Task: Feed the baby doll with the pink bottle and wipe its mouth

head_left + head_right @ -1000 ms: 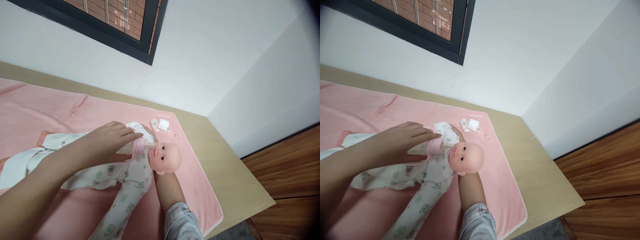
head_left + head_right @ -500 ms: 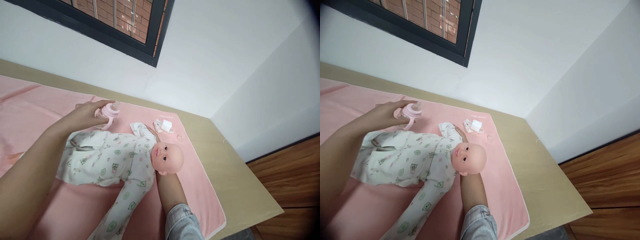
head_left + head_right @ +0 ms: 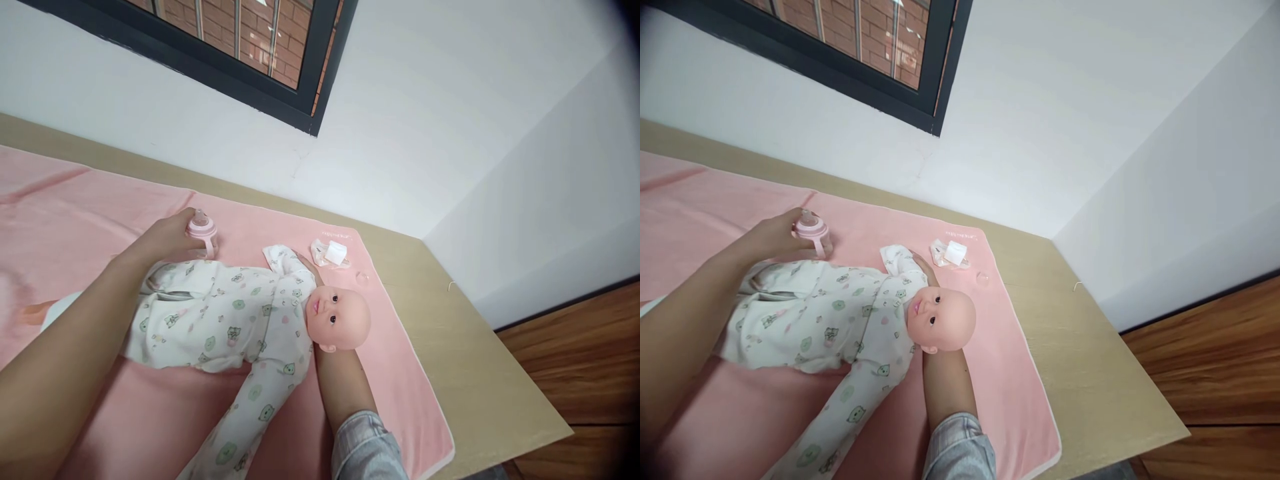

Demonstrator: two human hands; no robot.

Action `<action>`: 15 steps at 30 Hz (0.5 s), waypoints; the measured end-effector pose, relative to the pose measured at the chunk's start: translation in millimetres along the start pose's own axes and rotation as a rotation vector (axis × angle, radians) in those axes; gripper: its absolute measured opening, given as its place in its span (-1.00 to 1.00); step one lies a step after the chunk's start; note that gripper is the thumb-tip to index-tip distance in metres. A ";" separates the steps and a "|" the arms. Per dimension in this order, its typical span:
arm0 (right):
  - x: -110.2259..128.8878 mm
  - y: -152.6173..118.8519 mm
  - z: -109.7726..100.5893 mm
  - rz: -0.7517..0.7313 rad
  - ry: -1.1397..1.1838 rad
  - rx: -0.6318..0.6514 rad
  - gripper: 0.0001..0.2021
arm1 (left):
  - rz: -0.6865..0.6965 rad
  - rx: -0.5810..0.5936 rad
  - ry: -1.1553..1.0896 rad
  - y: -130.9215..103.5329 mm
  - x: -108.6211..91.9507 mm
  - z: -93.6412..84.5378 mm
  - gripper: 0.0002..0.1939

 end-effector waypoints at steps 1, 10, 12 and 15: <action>-3.3 -0.8 0.3 0.178 -0.079 0.028 -0.62 | -0.009 0.002 0.010 -0.1 0.0 -0.4 -0.38; -6.0 1.2 0.2 0.198 0.224 -0.125 -0.70 | 0.056 -0.029 -0.120 -2.2 12.8 3.7 -0.27; -5.3 1.4 2.3 0.163 0.353 -0.065 -0.66 | 0.046 -0.025 -0.147 -1.2 19.2 4.7 -0.26; -5.2 -2.8 0.4 0.337 0.401 -0.154 -0.65 | 0.051 0.062 -0.176 4.1 34.2 3.6 -0.18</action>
Point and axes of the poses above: each hand's wrist, its own y-axis towards the middle knuckle, its own z-axis out of the palm, x = y × z, the point moved 2 cm from there along y, towards the middle knuckle, and after that the axes turned 10 degrees about y, right-handed, at the moved point
